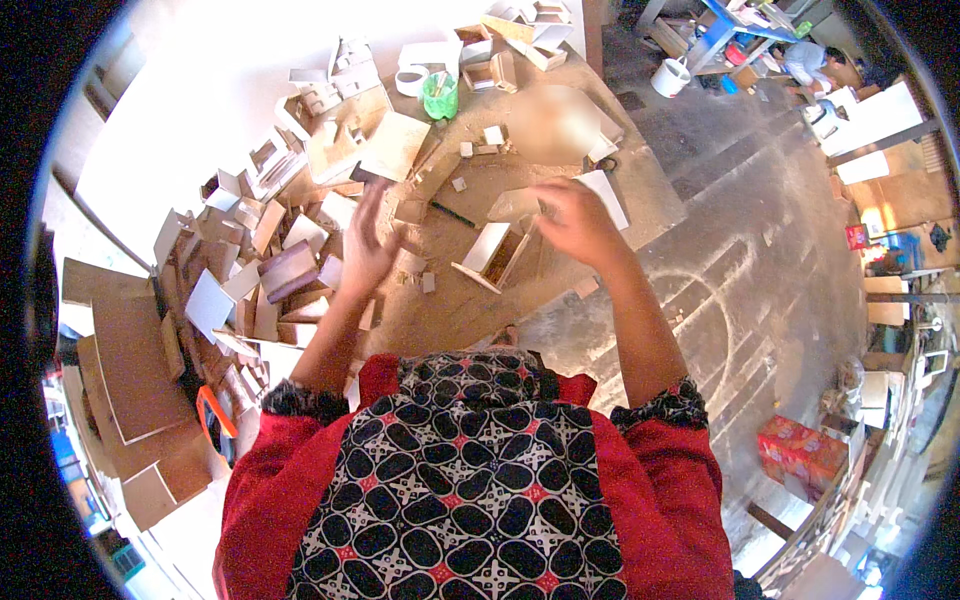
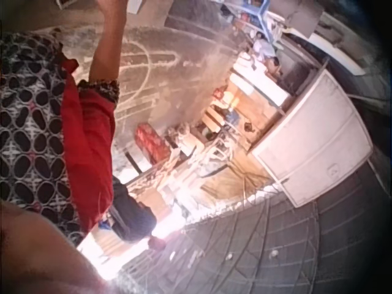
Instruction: The person assembles a small wooden model by picking up pieces, aligning them, and joining them together.
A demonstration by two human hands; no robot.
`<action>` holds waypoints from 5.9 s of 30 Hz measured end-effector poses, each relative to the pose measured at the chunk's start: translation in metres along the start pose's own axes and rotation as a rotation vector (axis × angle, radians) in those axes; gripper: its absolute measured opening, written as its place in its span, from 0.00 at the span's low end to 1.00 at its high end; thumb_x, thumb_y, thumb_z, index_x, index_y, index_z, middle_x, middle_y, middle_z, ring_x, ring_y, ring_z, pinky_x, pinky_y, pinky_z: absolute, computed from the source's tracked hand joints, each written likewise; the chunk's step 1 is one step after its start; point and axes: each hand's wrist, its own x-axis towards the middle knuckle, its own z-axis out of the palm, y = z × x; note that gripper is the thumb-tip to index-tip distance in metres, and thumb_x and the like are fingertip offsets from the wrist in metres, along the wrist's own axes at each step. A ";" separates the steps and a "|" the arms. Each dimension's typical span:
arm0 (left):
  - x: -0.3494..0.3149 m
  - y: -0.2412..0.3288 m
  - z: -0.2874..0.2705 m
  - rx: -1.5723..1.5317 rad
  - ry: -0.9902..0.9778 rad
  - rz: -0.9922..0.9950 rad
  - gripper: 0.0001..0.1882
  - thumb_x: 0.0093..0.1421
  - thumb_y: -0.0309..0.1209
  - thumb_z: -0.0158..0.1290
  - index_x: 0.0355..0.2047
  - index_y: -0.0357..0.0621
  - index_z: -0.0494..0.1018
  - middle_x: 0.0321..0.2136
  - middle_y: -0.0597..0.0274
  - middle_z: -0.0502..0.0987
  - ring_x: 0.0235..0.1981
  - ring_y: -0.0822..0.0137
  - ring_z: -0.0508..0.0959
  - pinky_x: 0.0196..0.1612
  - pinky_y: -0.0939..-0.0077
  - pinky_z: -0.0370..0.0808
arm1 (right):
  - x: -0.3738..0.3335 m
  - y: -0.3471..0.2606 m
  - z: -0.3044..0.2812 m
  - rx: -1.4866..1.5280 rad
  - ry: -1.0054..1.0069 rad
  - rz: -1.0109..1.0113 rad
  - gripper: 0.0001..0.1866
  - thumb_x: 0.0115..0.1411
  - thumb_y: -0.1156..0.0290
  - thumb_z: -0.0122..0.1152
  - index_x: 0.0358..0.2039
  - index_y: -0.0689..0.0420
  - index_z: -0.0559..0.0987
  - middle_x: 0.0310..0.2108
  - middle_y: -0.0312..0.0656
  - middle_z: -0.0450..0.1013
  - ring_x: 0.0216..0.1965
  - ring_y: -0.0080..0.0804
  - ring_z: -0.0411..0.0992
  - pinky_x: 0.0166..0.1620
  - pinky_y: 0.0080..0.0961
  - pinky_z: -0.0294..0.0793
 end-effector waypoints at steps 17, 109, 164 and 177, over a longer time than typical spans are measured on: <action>-0.109 0.103 0.029 0.051 -0.139 -0.240 0.57 0.37 0.43 0.70 0.64 0.37 0.52 0.54 0.40 0.65 0.56 0.44 0.65 0.61 0.54 0.60 | 0.064 -0.007 0.035 -0.122 -0.690 -0.283 0.18 0.41 0.81 0.54 0.35 0.56 0.83 0.39 0.44 0.78 0.44 0.44 0.73 0.48 0.35 0.72; -0.094 0.146 0.121 -0.469 0.335 -0.833 0.26 0.63 0.34 0.53 0.58 0.33 0.64 0.44 0.57 0.78 0.47 0.76 0.71 0.50 0.78 0.68 | 0.092 0.014 0.084 0.231 -0.895 -0.956 0.12 0.56 0.71 0.53 0.39 0.63 0.70 0.41 0.56 0.70 0.45 0.53 0.71 0.49 0.41 0.71; 0.038 0.131 0.090 0.576 -0.445 -0.532 0.20 0.40 0.45 0.59 0.27 0.43 0.78 0.24 0.49 0.78 0.30 0.50 0.79 0.36 0.58 0.76 | 0.074 0.092 0.020 -0.093 -0.474 0.005 0.09 0.48 0.66 0.59 0.28 0.57 0.80 0.27 0.49 0.77 0.33 0.49 0.76 0.39 0.40 0.75; 0.033 0.126 0.090 0.559 -0.401 -0.495 0.20 0.41 0.48 0.59 0.25 0.44 0.79 0.23 0.50 0.78 0.29 0.49 0.79 0.34 0.58 0.75 | 0.074 0.067 0.002 0.242 -0.503 -0.043 0.10 0.48 0.67 0.62 0.29 0.59 0.77 0.22 0.43 0.77 0.25 0.38 0.76 0.32 0.31 0.74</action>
